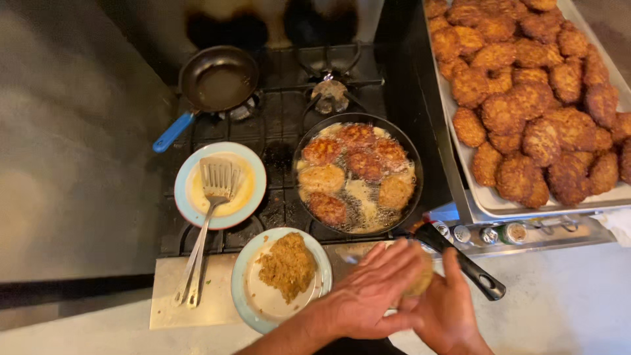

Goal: The person flips meatballs in a frying pan with two spatulas, shapes new meatballs from a bowl by hand, and transfers the cooked meatballs to a large tray.

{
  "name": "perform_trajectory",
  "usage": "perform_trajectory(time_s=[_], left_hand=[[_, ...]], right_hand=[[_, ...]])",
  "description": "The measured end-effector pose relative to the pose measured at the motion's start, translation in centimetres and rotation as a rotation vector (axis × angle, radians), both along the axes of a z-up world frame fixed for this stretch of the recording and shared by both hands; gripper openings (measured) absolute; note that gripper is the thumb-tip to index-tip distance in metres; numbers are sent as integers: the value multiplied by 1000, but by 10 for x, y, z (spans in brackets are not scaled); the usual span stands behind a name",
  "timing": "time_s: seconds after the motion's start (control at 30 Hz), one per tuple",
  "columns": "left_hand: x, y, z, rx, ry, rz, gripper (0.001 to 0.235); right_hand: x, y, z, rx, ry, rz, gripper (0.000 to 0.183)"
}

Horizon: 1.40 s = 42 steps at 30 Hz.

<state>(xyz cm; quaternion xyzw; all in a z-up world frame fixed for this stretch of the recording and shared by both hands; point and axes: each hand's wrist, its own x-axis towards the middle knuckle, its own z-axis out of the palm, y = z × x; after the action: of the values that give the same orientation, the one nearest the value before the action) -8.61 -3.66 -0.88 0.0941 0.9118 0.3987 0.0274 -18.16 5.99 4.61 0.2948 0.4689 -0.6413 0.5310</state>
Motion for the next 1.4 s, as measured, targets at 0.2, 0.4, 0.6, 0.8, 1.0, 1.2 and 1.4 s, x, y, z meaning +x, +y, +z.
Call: perform_trajectory(time_s=[0.2,0.4,0.6,0.8,1.0,1.2,1.4], left_hand=[[-24,15,-29,1075,-320,669,69],[-35,12,-25,1855,-409,741,45],[-45,-36,15,1113,-449,687,74],[-83,-100,-8,405,-489,700,45],[-112,-117,-36,132,-534,656,55],[-114,-95,-79,-125,-357,538,51],[-110,-83,-109,-137,-472,495,65]], right_hand=[[-6,16,-29,271,682,108,60],[-7,37,-80,227,1969,677,80],[-36,59,-64,-3,1805,449,67],[-63,84,-62,29,1656,351,60],[-76,94,-71,25,1510,266,52],[-95,100,-78,41,1477,272,44],[-100,97,-73,44,1534,293,42]])
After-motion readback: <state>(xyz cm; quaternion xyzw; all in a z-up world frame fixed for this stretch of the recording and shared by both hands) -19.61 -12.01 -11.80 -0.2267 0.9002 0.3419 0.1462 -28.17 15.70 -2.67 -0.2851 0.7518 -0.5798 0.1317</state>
